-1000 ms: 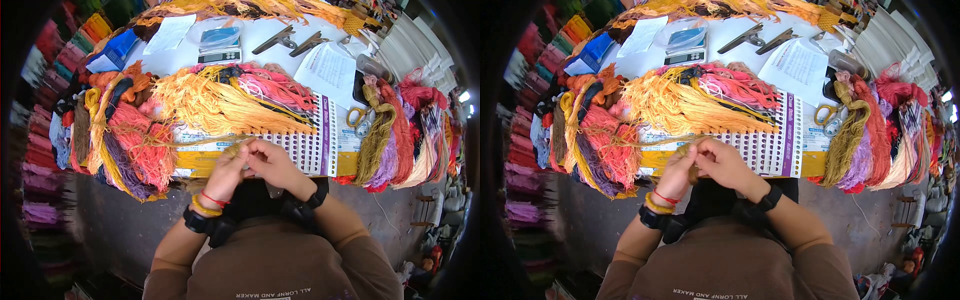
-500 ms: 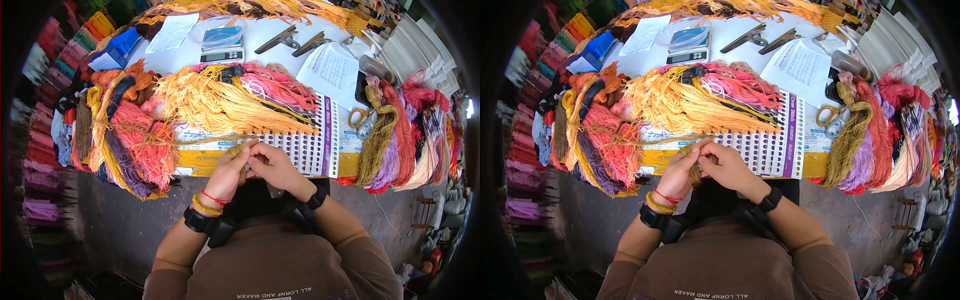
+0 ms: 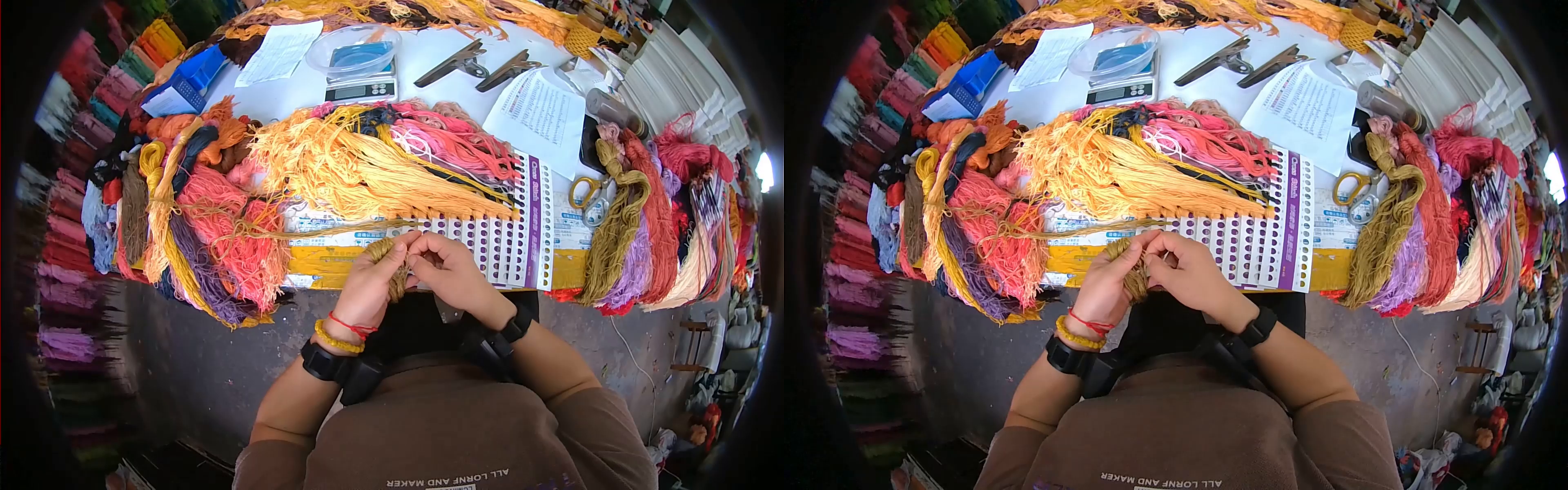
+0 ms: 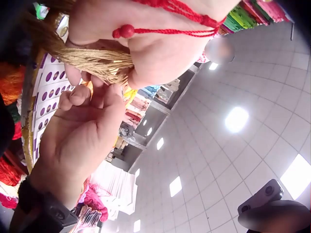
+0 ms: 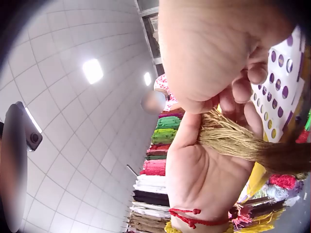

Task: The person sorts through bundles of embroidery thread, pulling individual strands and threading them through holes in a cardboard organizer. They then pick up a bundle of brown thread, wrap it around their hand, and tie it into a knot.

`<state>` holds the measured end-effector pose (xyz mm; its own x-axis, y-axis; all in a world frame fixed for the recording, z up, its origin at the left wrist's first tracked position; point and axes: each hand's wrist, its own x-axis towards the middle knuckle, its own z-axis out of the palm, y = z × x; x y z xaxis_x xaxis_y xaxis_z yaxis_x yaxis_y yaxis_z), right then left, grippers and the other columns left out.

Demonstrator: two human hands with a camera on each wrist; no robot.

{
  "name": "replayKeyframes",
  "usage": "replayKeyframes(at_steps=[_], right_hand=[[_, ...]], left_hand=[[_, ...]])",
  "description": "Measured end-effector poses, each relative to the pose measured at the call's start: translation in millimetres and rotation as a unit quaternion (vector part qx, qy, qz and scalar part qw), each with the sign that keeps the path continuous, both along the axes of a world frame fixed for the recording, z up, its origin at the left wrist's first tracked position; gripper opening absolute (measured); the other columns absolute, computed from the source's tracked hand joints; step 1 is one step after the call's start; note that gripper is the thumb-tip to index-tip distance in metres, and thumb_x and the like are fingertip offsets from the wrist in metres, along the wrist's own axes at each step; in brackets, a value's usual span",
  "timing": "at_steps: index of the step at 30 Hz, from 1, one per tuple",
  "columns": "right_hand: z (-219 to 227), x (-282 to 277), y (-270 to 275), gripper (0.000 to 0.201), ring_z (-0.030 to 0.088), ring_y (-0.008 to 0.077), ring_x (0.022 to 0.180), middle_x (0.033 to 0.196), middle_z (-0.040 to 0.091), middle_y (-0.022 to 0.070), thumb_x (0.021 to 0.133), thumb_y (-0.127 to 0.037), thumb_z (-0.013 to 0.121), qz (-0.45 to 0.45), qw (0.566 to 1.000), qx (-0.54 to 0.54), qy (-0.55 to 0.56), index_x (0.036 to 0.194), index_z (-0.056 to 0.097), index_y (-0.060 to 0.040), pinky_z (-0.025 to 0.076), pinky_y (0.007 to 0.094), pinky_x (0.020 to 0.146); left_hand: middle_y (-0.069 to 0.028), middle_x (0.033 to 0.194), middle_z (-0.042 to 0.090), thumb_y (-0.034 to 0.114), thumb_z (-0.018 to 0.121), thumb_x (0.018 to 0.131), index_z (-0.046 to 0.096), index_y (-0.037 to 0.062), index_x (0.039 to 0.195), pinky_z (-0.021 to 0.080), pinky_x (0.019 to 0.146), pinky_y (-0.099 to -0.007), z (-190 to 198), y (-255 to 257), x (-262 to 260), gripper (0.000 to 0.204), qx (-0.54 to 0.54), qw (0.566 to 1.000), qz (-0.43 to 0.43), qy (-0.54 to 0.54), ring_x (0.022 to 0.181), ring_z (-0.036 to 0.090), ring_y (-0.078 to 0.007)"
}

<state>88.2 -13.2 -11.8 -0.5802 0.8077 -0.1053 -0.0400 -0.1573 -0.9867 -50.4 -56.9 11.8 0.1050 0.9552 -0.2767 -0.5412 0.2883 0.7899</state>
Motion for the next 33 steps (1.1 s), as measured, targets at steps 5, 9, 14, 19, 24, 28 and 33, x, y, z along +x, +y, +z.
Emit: replayKeyframes(at_steps=[5,9,14,19,24,28,33], right_hand=[[1,-2,-2,0.006,0.056,0.0060,0.066,0.098,0.058,0.0086,0.084,-0.006,0.052,-0.006,0.999,-0.005,0.036,0.084,0.051,0.0003,0.049,0.0214,0.057],[9,1,-2,0.004,0.054,0.0058,0.064,0.109,0.055,0.0087,0.083,-0.004,0.051,-0.005,0.998,-0.034,0.054,0.083,0.051,0.0000,0.047,0.0204,0.058],[15,0,-1,0.004,0.042,0.0031,0.053,0.074,0.056,0.0012,0.084,-0.005,0.050,-0.029,0.990,-0.099,0.093,0.084,0.053,-0.0028,0.034,0.0175,0.048],[10,2,-1,0.006,0.042,0.0039,0.052,0.069,0.055,-0.0002,0.084,-0.008,0.050,0.007,0.991,-0.102,0.082,0.084,0.054,-0.0038,0.034,0.0183,0.048],[6,3,0,0.005,0.042,0.0034,0.053,0.074,0.056,0.0003,0.083,-0.008,0.052,-0.005,0.992,-0.098,0.074,0.083,0.054,-0.0038,0.033,0.0181,0.048],[10,4,1,0.005,0.041,0.0033,0.053,0.068,0.054,-0.0014,0.081,-0.008,0.054,-0.017,0.995,-0.078,0.056,0.081,0.054,-0.0033,0.032,0.0179,0.047],[10,6,1,0.006,0.040,0.0038,0.051,0.063,0.049,-0.0020,0.081,-0.009,0.054,-0.003,0.966,-0.185,0.182,0.080,0.054,-0.0035,0.031,0.0179,0.045]], left_hand=[[-0.0070,0.098,0.058,0.022,0.048,0.091,0.053,-0.0032,0.110,0.047,0.068,-0.0231,-4,-1,-1,0.032,-0.014,0.999,0.030,0.005,0.081,0.057,-0.0112],[-0.0118,0.096,0.059,0.021,0.046,0.091,0.050,-0.0069,0.109,0.049,0.070,-0.0284,-5,-2,-1,0.033,-0.015,0.999,0.044,0.026,0.081,0.059,-0.0173],[-0.0107,0.092,0.059,0.020,0.047,0.091,0.051,-0.0067,0.107,0.049,0.067,-0.0274,-5,-2,-3,0.032,0.006,0.999,0.039,0.018,0.078,0.060,-0.0160],[-0.0101,0.092,0.060,0.021,0.047,0.091,0.052,-0.0059,0.107,0.048,0.068,-0.0272,-2,-3,-1,0.032,0.000,0.999,0.040,0.019,0.078,0.059,-0.0156],[-0.0099,0.092,0.060,0.021,0.047,0.091,0.053,-0.0053,0.107,0.048,0.070,-0.0281,0,-3,2,0.031,0.008,0.998,0.062,0.023,0.078,0.059,-0.0161],[-0.0062,0.081,0.059,0.022,0.046,0.091,0.054,-0.0046,0.105,0.046,0.073,-0.0288,3,-3,1,0.030,-0.002,0.995,0.101,0.006,0.078,0.059,-0.0154],[0.0006,0.064,0.048,0.023,0.046,0.091,0.054,-0.0035,0.105,0.042,0.070,-0.0269,3,-3,-5,0.031,0.016,0.997,0.076,0.017,0.071,0.055,-0.0127]])
